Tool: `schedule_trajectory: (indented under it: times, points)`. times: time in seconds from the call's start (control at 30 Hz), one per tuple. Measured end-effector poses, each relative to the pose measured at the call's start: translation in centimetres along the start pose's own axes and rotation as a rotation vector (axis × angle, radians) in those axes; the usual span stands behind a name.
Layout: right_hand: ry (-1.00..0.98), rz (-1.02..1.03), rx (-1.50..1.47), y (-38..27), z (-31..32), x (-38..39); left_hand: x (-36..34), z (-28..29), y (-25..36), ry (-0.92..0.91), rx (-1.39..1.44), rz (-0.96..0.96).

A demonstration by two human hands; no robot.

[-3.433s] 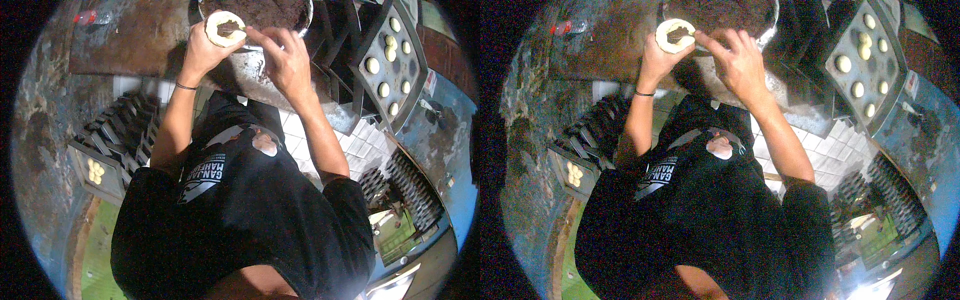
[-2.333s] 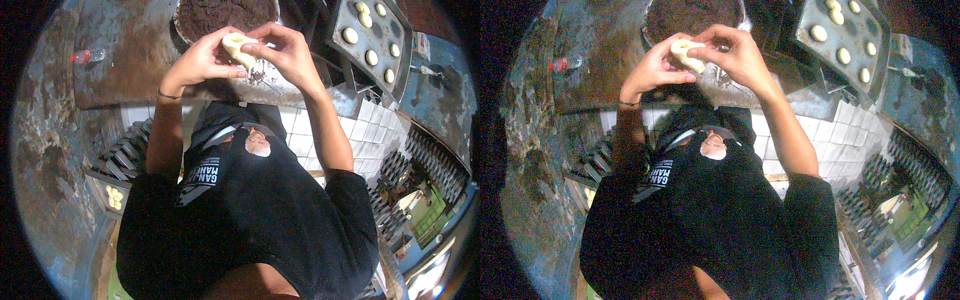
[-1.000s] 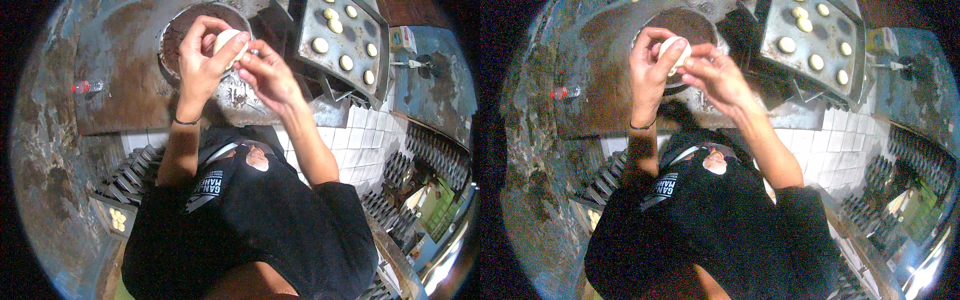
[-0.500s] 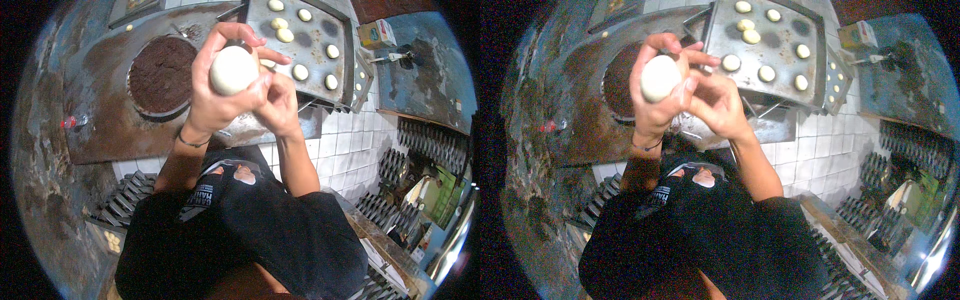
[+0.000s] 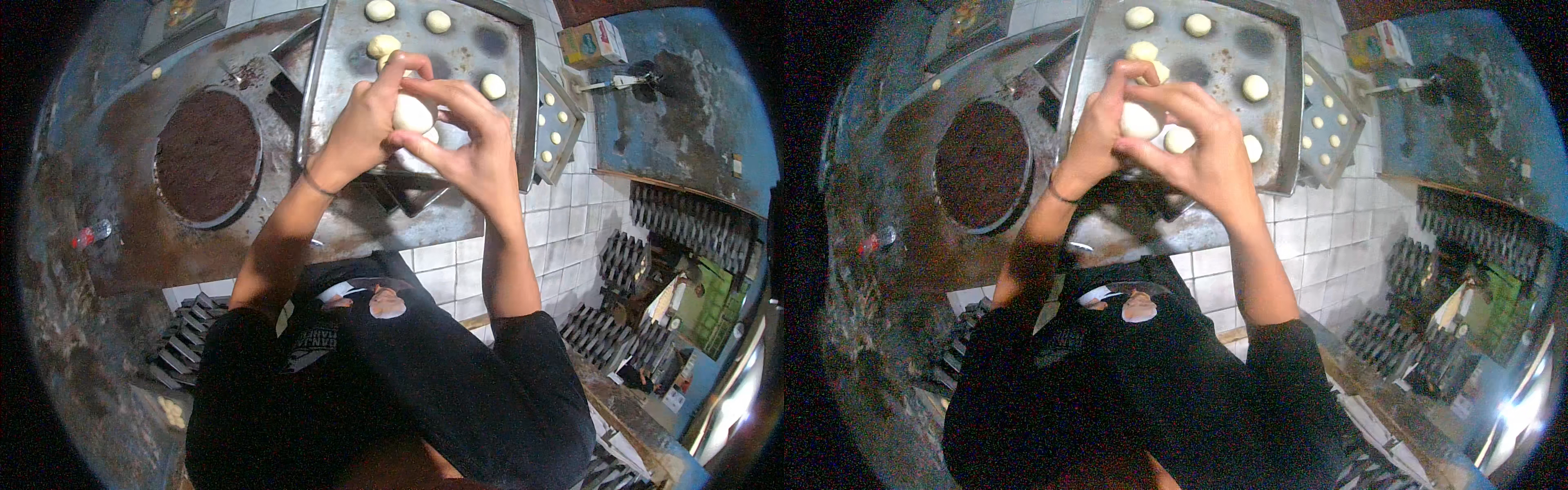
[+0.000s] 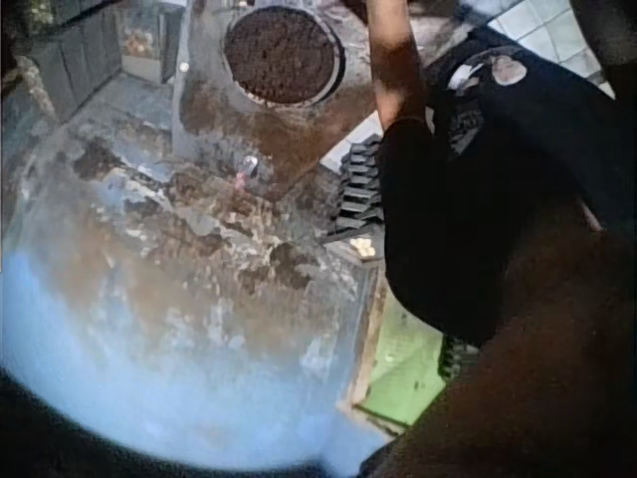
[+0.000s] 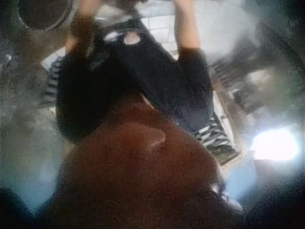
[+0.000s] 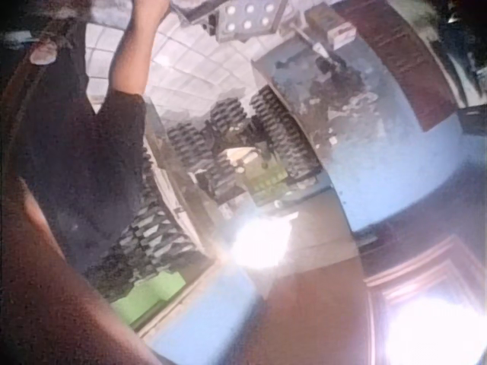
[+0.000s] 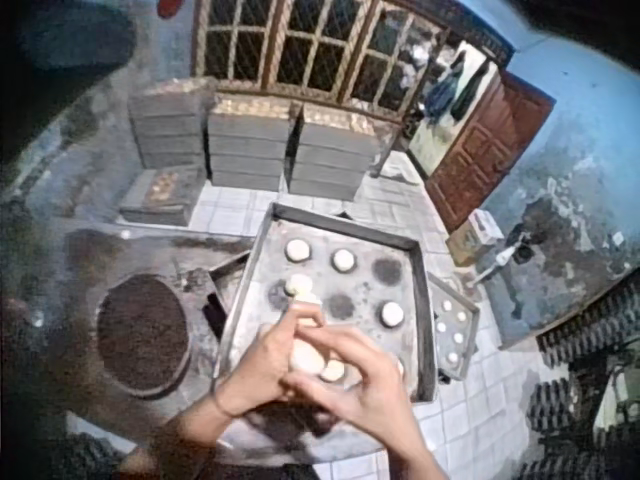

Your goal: The person flattens small pieces of dough by hand, adds a scoop of dark paste using a spoon, seals the dough into balls, and arranges them on metal baking trays.

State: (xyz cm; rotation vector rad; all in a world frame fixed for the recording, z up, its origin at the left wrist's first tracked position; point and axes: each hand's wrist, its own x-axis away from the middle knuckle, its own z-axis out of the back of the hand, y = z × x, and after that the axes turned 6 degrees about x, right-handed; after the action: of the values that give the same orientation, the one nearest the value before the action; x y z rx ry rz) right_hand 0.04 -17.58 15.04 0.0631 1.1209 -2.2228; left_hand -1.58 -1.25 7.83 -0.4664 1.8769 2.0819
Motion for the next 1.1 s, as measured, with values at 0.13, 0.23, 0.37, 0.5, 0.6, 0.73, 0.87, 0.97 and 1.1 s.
schedule_trajectory:
  times: [0.13,0.23,0.37,0.5,0.6,0.73,0.87,0.97,1.1]
  points:
    - [-0.018,-0.162,-0.084,6.9,2.1,-1.7,-3.6,-2.0,-2.7,-0.114,-0.112,0.095]
    - [0.064,-0.202,0.073,17.5,5.4,-5.4,-4.5,-0.7,-4.6,-0.139,-0.259,0.179]
    - [0.062,-0.343,0.389,29.5,7.0,-8.9,-3.4,0.2,-3.8,-0.142,-0.178,0.328]
    - [-0.079,-0.084,0.857,35.4,3.8,-9.0,-0.4,1.1,-4.5,-0.057,-0.134,0.442]
    - [-0.198,-0.054,0.99,35.8,0.9,-8.5,2.2,1.9,-5.1,0.09,-0.232,0.432]
    - [-0.124,-0.209,0.762,37.3,0.5,-8.8,3.0,2.0,-5.7,0.077,-0.28,0.491]
    - [-0.151,-0.604,-0.211,36.5,6.7,-12.5,2.4,2.4,-5.5,0.077,-0.227,0.433]
    - [-0.151,-0.223,0.577,36.8,4.8,-11.5,1.0,2.5,-5.0,0.021,-0.256,0.4]
    - [-0.255,-0.362,0.277,38.1,3.7,-10.8,-1.3,2.4,-7.0,-0.141,-0.221,0.293]
